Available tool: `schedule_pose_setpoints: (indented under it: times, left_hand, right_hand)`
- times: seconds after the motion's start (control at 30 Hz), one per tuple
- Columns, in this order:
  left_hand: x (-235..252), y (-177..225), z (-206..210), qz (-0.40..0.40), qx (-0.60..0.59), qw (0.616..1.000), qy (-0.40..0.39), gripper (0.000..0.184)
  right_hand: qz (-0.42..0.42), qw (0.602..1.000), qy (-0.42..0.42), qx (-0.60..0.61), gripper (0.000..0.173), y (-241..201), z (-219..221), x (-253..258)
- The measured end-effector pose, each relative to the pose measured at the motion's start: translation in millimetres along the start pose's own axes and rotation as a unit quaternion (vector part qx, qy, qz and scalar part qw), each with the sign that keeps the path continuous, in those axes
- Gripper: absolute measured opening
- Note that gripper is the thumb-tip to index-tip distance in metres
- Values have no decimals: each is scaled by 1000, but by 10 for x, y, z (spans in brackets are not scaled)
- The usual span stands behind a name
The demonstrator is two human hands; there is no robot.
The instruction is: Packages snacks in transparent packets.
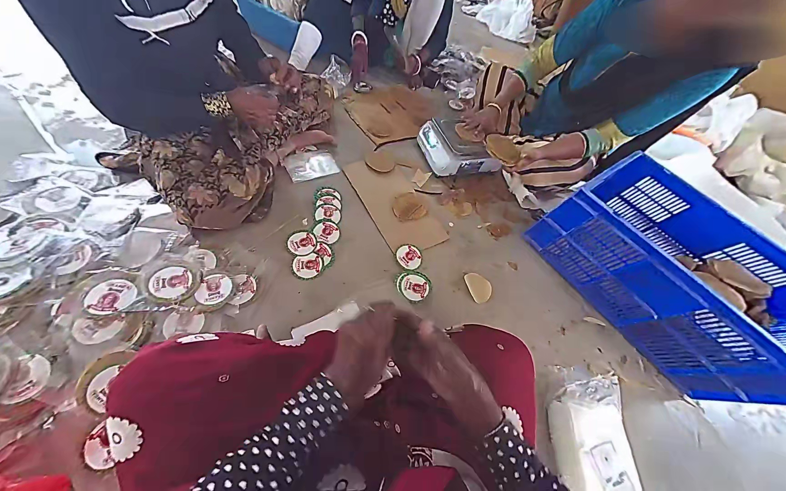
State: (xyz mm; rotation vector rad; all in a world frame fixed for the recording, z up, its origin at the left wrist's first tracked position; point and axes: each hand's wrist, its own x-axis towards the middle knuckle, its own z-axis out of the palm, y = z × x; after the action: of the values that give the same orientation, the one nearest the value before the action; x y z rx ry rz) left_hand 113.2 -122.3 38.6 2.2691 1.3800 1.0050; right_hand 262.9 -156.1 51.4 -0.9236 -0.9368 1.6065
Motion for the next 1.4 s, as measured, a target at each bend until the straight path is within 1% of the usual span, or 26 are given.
schedule_pose_setpoints:
  times: [0.03,0.1,0.13,0.2,0.3,0.4,0.47,0.5,0.6,0.7,0.77,0.8,0.83,0.87,0.93,0.97,1.0,1.03,1.07,1.1,1.13,1.17,1.2,1.23,1.3,1.4]
  left_hand:
    - [157,-216,-66,-44,9,999,0,26]
    - [381,-693,-122,-99,13,995,31,26]
    - [455,-871,-144,-123,15,991,46,25]
    - [542,-1100,-146,-170,26,983,69,23]
    - [619,-1263,-28,-236,29,968,74,21]
    - [705,-1344,117,-249,15,966,68,20]
    - [729,-1393,203,-241,4,968,73,18]
    - [730,-1408,236,-235,2,969,79,17]
    - [743,-1413,299,-227,-8,969,93,16]
    - [737,-1438,330,-222,-30,969,105,17]
    - [725,-1441,335,-235,-48,966,99,17]
    - [726,-1437,335,-243,-53,964,96,17]
    - [729,-1430,335,-246,-56,963,96,18]
    - [734,-1431,338,-245,-56,963,99,18]
    - [744,-1452,359,-240,-62,963,107,19]
    - [743,-1470,372,-238,-64,963,110,19]
    - [742,-1492,390,-239,-66,962,113,20]
    - [740,-1513,409,-244,-67,961,115,20]
    - [742,-1525,423,-249,-70,959,116,19]
    - [747,-1528,429,-253,-73,958,116,19]
    - [751,-1527,437,-260,-77,956,115,18]
    - [751,-1531,449,-264,-79,954,115,18]
    - [749,-1538,460,-266,-80,954,113,17]
    - [746,-1539,470,-266,-84,954,113,17]
    - [758,-1532,480,-264,-98,953,114,16]
    - [756,-1535,493,-263,-103,953,114,16]
  right_hand:
    - [10,997,-7,-80,57,-102,-87,142]
    - [13,969,102,-225,25,-211,-379,579]
    - [8,942,160,-294,22,-156,-655,865]
    - [46,884,230,-405,26,40,-1272,1413]
    - [113,802,255,-528,48,353,-1881,1944]
    - [144,747,283,-584,66,598,-2031,2244]
    - [175,727,301,-591,57,625,-1960,2363]
    - [187,729,301,-585,49,619,-1940,2385]
    - [163,778,301,-527,30,536,-2095,2415]
    - [113,807,339,-471,29,387,-2383,2546]
    - [61,806,371,-457,28,262,-2404,2683]
    - [72,802,368,-464,27,85,-2269,2750]
    - [155,808,342,-454,28,-244,-2003,2814]
    - [188,801,335,-459,27,-444,-1798,2904]
    - [198,783,314,-500,29,-565,-1686,3109]
    - [172,770,302,-535,30,-498,-1765,3215]
    - [97,752,315,-572,29,-310,-1924,3334]
    - [-41,715,357,-600,27,-8,-2163,3493]
    - [-9,710,346,-613,31,-32,-2197,3597]
    - [162,722,283,-611,44,-330,-2066,3679]
    - [256,720,248,-596,59,-477,-2046,3805]
    - [240,718,273,-594,70,-388,-2140,3905]
    - [150,709,328,-605,79,-144,-2311,3984]
    - [119,702,347,-610,86,-32,-2377,4023]
    - [234,699,303,-604,92,-293,-2102,3979]
    - [242,699,337,-583,93,-430,-1782,3892]
